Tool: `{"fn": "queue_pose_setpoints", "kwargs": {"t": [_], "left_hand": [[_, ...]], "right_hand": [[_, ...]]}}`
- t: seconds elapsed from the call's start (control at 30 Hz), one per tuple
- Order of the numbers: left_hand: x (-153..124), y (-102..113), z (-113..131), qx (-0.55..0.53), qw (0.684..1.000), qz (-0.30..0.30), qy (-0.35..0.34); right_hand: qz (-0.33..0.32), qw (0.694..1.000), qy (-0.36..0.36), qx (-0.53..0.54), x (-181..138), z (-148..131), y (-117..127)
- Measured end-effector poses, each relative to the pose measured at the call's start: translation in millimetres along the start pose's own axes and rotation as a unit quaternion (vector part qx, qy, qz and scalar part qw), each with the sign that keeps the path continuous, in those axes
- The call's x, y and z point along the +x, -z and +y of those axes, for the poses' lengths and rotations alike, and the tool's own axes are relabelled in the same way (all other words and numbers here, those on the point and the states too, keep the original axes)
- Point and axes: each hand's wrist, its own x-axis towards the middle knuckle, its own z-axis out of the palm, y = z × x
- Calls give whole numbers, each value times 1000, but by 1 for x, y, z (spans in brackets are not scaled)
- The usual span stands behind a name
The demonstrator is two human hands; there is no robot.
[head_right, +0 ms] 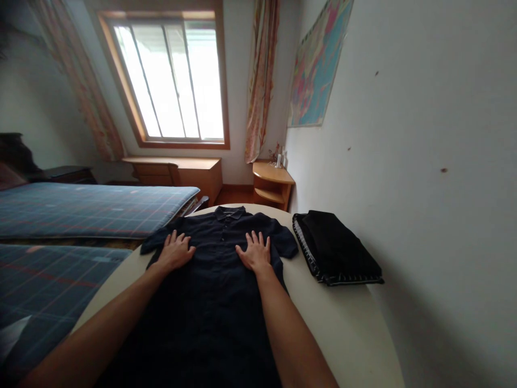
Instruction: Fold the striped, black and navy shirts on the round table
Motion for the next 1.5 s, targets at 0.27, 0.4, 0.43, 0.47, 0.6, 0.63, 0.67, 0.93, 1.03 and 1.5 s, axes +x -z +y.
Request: {"fn": "queue_pose_setpoints", "kwargs": {"t": [0.27,0.4,0.43,0.47,0.6,0.63,0.67,0.93,1.03,1.5], "left_hand": [[-42,-14,26,-37,999,-26,17],[-67,2,20,-4,999,-23,45],[-70,7,21,9,998,-17,56],[-72,11,23,24,998,-8,63],[-57,16,46,42,998,42,33],[-51,14,53,27,998,49,17],[-43,11,61,7,999,50,-4],[-12,-11,95,-73,997,-8,-40],[-13,-16,91,-68,997,26,-38],[-16,-16,90,-63,997,21,-38]], "right_hand": [[10,1000,21,12,-25,-4,1],[-46,998,48,17,-44,-10,6],[-63,996,59,20,-47,-11,9],[-81,994,70,23,-49,-12,12],[-140,984,107,40,-45,-7,32],[-149,981,117,50,-42,-4,35],[-151,978,127,63,-39,1,38],[66,993,67,64,-19,58,27],[188,982,-15,24,-19,73,28],[239,969,30,55,-16,77,46]]}}
